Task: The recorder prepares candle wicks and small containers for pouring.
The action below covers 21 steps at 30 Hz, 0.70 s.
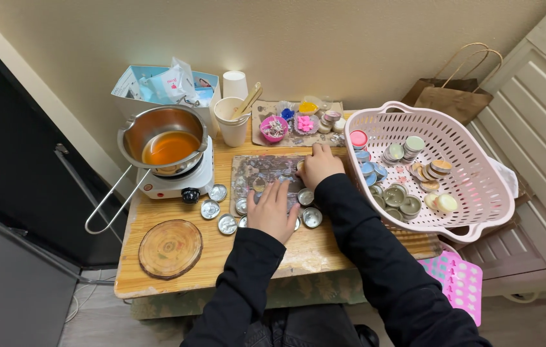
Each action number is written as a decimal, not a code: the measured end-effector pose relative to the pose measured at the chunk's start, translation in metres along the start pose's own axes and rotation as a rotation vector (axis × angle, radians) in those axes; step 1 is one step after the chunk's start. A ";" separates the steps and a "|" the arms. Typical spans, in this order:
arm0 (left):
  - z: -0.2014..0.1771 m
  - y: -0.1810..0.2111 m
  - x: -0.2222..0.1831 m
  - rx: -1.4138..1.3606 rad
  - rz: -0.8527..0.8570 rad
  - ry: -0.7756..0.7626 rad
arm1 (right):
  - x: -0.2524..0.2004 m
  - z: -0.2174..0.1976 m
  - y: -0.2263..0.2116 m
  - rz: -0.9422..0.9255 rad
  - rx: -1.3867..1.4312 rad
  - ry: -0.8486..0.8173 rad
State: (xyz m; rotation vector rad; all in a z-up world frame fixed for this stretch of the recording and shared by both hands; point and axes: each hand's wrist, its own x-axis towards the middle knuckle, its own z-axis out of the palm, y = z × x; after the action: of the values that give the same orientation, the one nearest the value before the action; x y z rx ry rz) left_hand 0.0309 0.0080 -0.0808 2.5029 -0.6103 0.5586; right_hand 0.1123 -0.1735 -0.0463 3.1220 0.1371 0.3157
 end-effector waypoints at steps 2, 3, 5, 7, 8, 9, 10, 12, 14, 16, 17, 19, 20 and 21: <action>0.002 0.000 0.000 -0.003 -0.007 0.005 | 0.000 0.002 -0.002 -0.022 -0.054 0.007; 0.003 0.000 0.000 -0.008 -0.013 0.009 | -0.001 0.004 -0.002 -0.043 -0.110 0.013; 0.001 0.003 0.000 0.004 -0.019 -0.004 | -0.002 0.008 -0.002 -0.064 -0.172 0.023; -0.002 0.005 0.002 0.017 -0.024 -0.011 | 0.000 0.011 -0.001 -0.085 -0.235 0.039; -0.003 0.006 0.002 0.020 -0.029 -0.019 | 0.001 0.013 -0.001 -0.099 -0.269 0.037; -0.005 0.006 0.002 0.023 -0.035 -0.028 | 0.002 0.015 -0.001 -0.113 -0.304 0.034; -0.004 0.006 0.002 0.024 -0.035 -0.026 | 0.002 0.015 -0.001 -0.114 -0.304 0.036; -0.002 0.005 0.002 0.038 -0.034 -0.021 | 0.003 0.014 -0.002 -0.110 -0.322 -0.018; -0.001 0.005 0.002 0.039 -0.035 -0.018 | 0.004 0.013 -0.003 -0.109 -0.322 -0.032; -0.002 0.006 0.002 0.040 -0.036 -0.017 | 0.004 0.010 -0.004 -0.107 -0.324 -0.048; -0.003 0.007 0.002 0.032 -0.052 -0.038 | 0.004 0.007 -0.006 -0.104 -0.325 -0.065; -0.003 0.006 0.002 0.027 -0.069 -0.058 | 0.005 0.007 -0.008 -0.103 -0.325 -0.080; -0.001 0.005 0.002 0.033 -0.054 -0.051 | 0.006 0.008 -0.008 -0.098 -0.333 -0.092; 0.001 0.004 0.001 0.038 -0.040 -0.043 | 0.006 0.010 -0.008 -0.094 -0.341 -0.103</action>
State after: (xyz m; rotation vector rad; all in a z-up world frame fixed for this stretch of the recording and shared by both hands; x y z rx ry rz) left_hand 0.0305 0.0040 -0.0796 2.5628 -0.5691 0.5077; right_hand 0.1199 -0.1651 -0.0551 2.7763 0.2047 0.1566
